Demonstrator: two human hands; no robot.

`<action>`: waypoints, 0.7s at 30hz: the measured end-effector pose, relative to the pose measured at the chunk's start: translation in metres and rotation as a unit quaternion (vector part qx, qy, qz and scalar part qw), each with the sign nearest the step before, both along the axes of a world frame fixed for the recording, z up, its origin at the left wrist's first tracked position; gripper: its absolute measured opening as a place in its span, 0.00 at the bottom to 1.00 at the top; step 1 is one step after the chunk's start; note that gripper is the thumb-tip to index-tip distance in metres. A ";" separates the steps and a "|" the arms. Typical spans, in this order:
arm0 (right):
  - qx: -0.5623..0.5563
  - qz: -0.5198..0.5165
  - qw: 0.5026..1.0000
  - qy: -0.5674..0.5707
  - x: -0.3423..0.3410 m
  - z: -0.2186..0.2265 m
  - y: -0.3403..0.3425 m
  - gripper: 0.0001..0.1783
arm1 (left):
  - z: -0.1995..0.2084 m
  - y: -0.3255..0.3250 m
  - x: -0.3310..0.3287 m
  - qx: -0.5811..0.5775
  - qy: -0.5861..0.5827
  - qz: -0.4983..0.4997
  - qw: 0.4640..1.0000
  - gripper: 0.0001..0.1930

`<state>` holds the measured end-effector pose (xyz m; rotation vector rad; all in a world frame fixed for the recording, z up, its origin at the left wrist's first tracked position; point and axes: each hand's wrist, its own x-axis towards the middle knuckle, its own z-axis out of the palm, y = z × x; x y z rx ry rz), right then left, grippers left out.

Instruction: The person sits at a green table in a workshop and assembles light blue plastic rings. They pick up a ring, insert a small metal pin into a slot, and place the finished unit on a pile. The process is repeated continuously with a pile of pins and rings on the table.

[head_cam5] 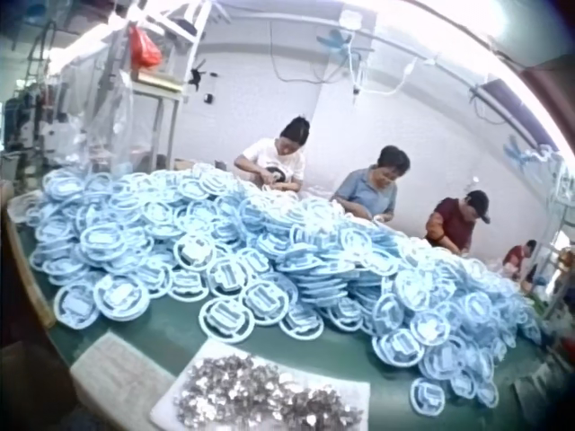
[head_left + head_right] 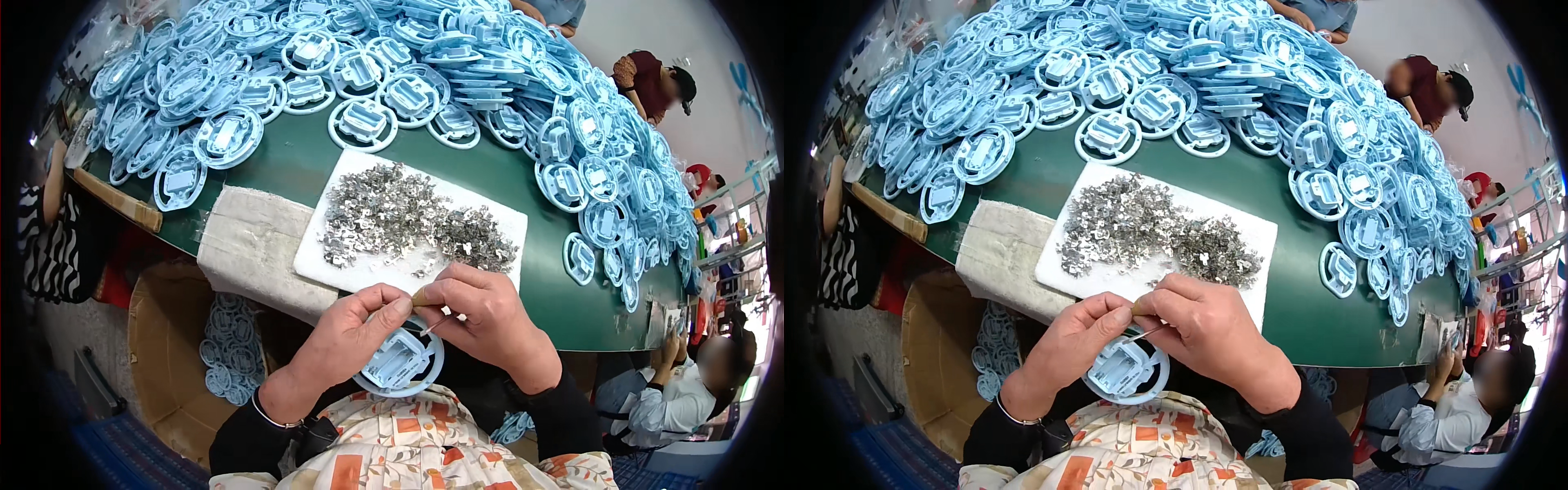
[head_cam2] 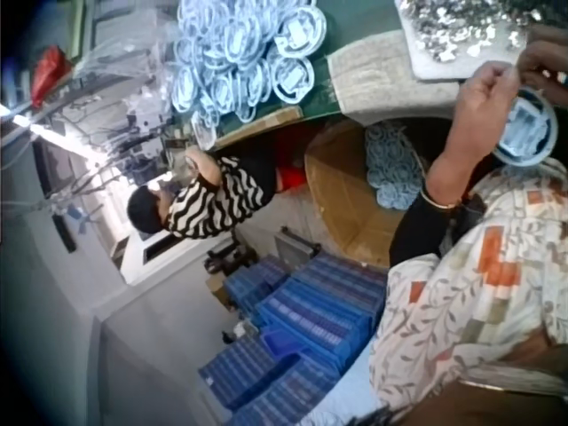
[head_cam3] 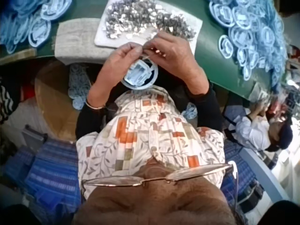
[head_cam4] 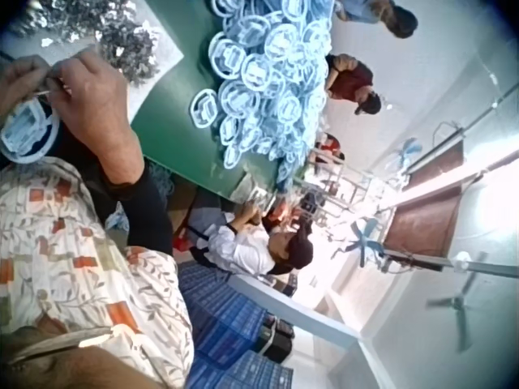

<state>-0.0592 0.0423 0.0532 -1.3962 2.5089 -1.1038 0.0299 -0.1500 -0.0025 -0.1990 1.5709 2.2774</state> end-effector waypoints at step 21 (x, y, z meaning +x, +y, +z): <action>-0.058 -0.189 0.945 -0.260 0.032 -0.003 0.057 0.05 | 0.008 0.046 -0.021 -0.230 0.115 0.024 0.966 0.17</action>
